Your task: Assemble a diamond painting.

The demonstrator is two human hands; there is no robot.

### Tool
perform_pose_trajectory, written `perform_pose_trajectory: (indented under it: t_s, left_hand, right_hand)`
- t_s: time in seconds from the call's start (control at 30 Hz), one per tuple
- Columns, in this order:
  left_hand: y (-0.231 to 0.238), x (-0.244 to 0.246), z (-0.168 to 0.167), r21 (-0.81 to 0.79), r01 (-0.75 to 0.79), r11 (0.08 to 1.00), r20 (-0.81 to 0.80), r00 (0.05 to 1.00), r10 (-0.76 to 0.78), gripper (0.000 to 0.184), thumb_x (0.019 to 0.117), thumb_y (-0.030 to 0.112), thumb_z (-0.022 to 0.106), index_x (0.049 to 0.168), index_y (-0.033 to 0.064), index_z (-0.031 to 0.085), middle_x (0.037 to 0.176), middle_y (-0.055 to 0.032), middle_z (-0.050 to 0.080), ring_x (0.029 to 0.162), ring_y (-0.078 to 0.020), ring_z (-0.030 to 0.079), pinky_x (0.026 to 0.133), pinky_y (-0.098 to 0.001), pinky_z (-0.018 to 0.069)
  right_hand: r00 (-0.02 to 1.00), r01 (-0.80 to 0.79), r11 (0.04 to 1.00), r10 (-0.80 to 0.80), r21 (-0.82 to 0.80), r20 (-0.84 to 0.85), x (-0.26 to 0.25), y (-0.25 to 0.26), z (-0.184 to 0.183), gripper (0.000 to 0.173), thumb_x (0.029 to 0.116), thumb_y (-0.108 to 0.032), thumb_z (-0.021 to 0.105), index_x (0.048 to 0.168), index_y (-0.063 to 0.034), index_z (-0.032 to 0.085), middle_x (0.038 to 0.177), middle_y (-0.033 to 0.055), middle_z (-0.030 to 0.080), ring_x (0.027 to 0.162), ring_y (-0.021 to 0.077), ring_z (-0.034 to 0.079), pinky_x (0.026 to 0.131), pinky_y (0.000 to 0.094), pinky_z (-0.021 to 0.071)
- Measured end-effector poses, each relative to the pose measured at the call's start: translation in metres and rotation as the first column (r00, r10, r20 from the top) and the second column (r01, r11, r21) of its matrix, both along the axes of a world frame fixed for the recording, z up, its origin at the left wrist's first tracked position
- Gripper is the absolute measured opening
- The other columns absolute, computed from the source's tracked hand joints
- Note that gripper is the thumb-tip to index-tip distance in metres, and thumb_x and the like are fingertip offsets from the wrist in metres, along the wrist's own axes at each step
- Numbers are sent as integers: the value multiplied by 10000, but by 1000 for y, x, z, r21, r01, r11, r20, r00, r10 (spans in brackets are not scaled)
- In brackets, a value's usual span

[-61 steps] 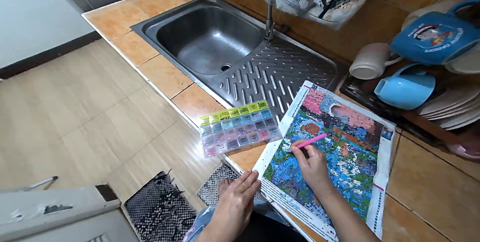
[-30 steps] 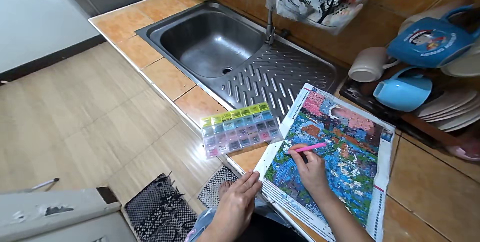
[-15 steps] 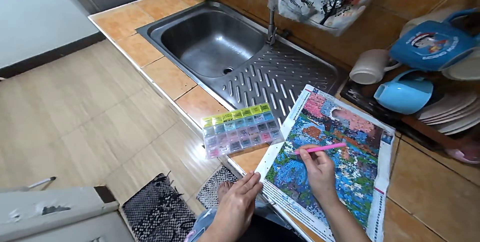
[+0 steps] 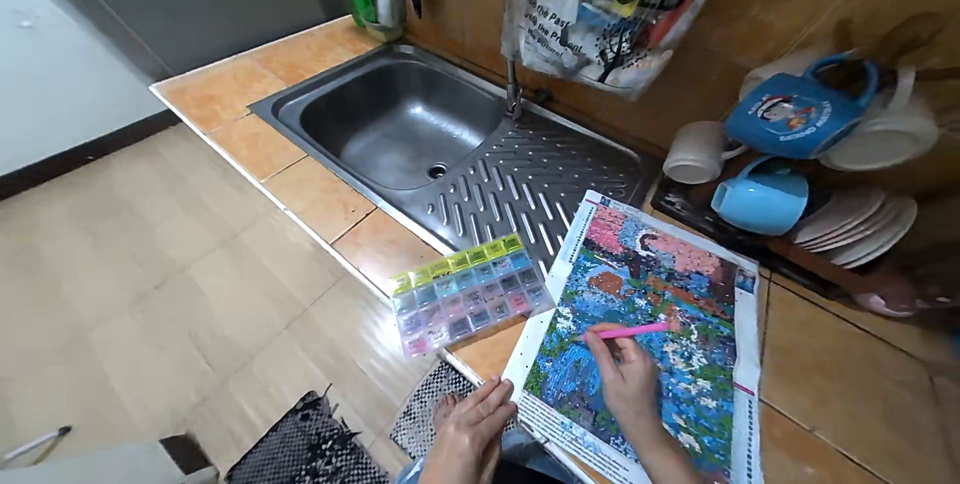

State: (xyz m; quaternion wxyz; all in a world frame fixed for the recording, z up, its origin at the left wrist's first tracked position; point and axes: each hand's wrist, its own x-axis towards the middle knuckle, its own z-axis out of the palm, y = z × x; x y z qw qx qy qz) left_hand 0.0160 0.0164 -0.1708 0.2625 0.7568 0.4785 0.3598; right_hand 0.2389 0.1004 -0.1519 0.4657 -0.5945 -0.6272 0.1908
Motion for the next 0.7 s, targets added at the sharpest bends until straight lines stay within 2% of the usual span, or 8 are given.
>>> perform_pose_trajectory:
  t_s: [0.2,0.43,0.7]
  left_hand:
    - [1,-1,-1,43,-9,999,-8,1000,9,278,900,-10,570,1085,9,777,1268,-133,720,1249,-315,654,1065,-408,508]
    - [1,-1,-5,50,-8,999,-15,1000,9,287,907,3,561,1094,25,777,1279,-122,716,1251,-295,654,1062,-397,509]
    - [0,0,-7,55,-21,998,-7,1000,22,294,891,2,557,1084,23,779,1271,-126,719,1246,-296,657,1059,-391,512]
  right_hand:
    - [1000,7,999,-8,45,22,0,-1,-9,228,932,-122,607,929,81,710,852,129,717,756,86,675,741,197,548]
    - [999,-6,996,2,90,48,-1,-2,-12,226,937,-139,609,902,62,706,829,101,707,738,34,647,726,155,525]
    - [997,-14,994,5,110,82,-1,-3,-13,245,938,-151,609,883,63,715,843,131,717,761,91,677,750,189,546]
